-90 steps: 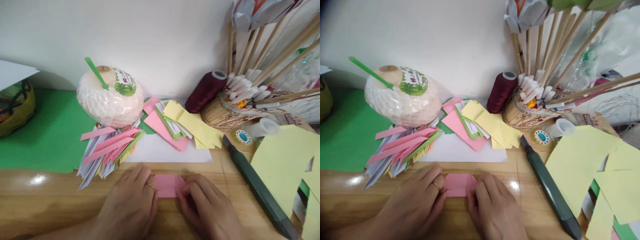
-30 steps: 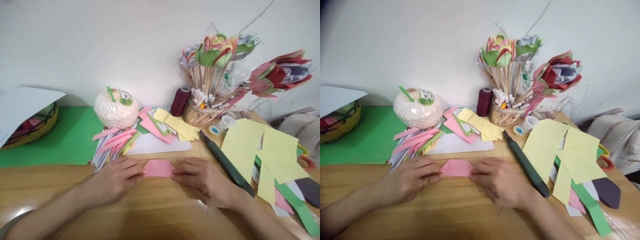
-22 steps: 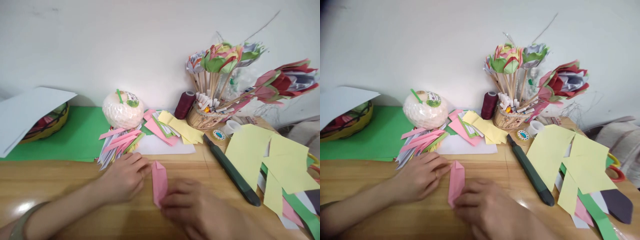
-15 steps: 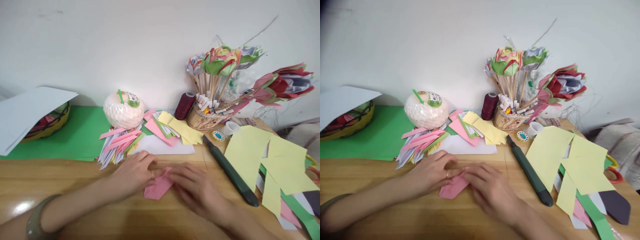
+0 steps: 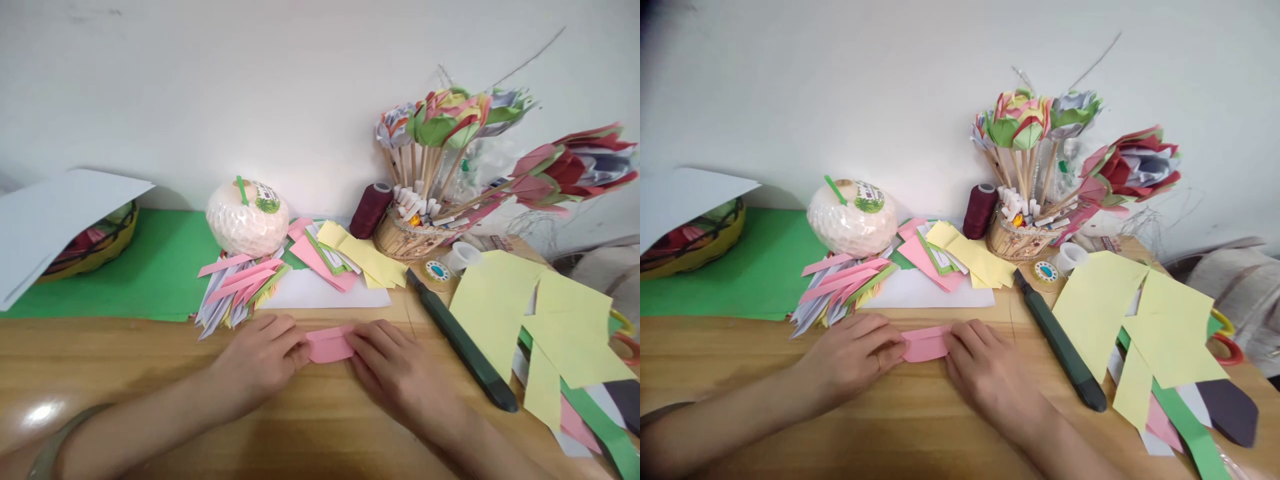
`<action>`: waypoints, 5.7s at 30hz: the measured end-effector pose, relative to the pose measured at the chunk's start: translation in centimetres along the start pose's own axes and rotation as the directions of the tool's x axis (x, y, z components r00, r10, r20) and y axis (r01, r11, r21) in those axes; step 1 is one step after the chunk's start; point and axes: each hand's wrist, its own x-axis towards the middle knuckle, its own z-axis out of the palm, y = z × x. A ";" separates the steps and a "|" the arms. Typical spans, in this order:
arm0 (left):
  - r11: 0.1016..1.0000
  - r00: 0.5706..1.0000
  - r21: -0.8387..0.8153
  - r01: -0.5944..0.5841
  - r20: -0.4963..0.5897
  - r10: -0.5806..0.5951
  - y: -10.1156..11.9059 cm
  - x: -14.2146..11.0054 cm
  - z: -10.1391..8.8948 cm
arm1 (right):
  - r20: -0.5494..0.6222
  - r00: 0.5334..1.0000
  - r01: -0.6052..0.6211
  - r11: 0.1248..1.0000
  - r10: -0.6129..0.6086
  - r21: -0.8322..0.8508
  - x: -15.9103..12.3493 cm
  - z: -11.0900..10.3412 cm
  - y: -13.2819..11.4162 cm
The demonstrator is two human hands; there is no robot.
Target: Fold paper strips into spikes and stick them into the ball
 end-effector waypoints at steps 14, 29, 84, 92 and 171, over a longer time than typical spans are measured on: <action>0.965 0.979 -0.166 0.202 0.008 -0.203 0.3 0.1 -0.5 | 0.035 0.998 -0.053 0.967 0.046 0.249 0.2 -0.5 1.3; 0.823 0.917 -0.408 0.394 0.113 -0.383 0.8 0.3 -0.3 | -0.020 0.978 -0.184 0.902 0.208 0.390 0.3 0.3 0.7; 0.991 0.995 -0.091 0.093 0.048 -0.089 0.5 0.5 0.9 | 0.023 0.972 -0.233 0.935 0.235 0.268 0.3 1.2 0.7; 0.998 0.994 -0.049 -0.041 0.102 0.045 0.3 0.1 0.1 | 0.018 0.996 0.084 0.996 -0.085 0.037 0.5 -0.4 0.3; 0.434 0.782 -0.655 0.618 0.456 -0.425 0.4 1.5 -1.3 | 0.205 0.967 -0.241 0.788 0.148 0.567 1.2 -0.5 -0.6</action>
